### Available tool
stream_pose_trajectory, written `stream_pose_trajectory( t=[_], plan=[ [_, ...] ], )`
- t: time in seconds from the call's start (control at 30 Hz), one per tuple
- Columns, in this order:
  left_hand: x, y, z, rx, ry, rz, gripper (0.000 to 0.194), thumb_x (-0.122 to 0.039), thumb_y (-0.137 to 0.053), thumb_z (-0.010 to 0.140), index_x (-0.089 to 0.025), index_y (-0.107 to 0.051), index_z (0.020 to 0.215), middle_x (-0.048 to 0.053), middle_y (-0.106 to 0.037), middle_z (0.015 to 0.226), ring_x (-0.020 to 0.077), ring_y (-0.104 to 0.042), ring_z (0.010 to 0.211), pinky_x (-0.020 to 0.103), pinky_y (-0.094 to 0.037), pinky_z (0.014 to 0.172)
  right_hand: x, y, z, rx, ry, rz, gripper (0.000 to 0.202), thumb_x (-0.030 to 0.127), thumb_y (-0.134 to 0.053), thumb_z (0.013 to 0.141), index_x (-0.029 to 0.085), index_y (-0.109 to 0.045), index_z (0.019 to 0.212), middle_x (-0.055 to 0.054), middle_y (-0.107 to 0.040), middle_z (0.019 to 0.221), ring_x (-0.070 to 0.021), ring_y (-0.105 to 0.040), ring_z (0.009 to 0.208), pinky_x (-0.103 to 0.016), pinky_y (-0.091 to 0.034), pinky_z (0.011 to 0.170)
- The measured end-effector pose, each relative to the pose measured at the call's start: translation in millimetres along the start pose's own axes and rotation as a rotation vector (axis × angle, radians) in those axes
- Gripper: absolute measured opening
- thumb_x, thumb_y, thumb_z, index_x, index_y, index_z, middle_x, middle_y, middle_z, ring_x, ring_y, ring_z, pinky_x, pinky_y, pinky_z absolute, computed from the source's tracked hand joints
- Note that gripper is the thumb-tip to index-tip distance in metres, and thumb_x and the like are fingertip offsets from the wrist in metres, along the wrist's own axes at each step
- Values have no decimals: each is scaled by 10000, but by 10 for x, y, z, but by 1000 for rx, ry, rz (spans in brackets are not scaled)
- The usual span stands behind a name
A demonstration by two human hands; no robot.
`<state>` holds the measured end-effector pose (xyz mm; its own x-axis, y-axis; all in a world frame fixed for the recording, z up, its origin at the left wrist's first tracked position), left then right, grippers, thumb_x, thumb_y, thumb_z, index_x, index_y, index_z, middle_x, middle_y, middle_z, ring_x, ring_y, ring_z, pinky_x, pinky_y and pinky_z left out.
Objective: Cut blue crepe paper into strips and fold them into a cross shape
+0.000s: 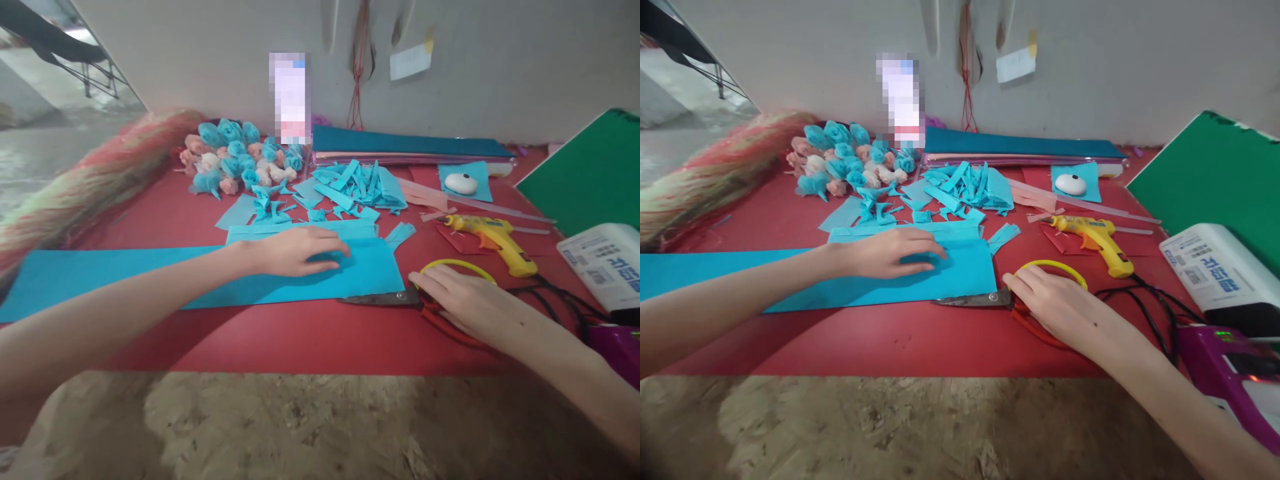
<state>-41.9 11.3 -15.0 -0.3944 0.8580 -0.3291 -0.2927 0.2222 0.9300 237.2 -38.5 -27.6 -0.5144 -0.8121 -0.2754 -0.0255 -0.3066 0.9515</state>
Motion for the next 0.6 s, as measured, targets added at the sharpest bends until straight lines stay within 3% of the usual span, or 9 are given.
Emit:
stream_pose_trajectory(
  t=[0.2,0.37,0.6],
  plan=[
    [67,-70,-168,-60,-34,-20,224,-242,-420,935,-165,-580,1072,109,-585,1034,184,-546,972,284,-432,858,59,-31,-62,-33,-36,-57,457,-21,-388,709,48,-459,1155,-155,-628,999,-266,-587,907,-385,-502,768],
    [48,-106,-116,-70,-49,-28,222,-243,-422,937,-155,-574,1073,105,-583,1034,184,-539,971,296,-421,867,39,7,-18,-55,-23,-70,405,17,-387,738,42,-470,1134,-166,-628,966,-264,-590,875,-373,-499,744],
    [23,-183,29,-79,-48,-7,224,-251,-423,940,-154,-564,1085,102,-576,1057,190,-540,980,307,-409,858,37,-4,63,5,-35,-6,493,9,-369,695,65,-448,1179,-169,-601,1032,-273,-583,946,-386,-501,766]
  ],
)
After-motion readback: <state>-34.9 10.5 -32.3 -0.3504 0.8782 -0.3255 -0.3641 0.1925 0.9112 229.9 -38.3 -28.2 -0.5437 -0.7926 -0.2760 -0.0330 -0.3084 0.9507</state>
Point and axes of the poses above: each hand's wrist, its own z-axis towards the middle knuckle, its own y-axis out of the back of the hand, x = y × z, the point moved 2 cm from there along z, towards the middle knuckle
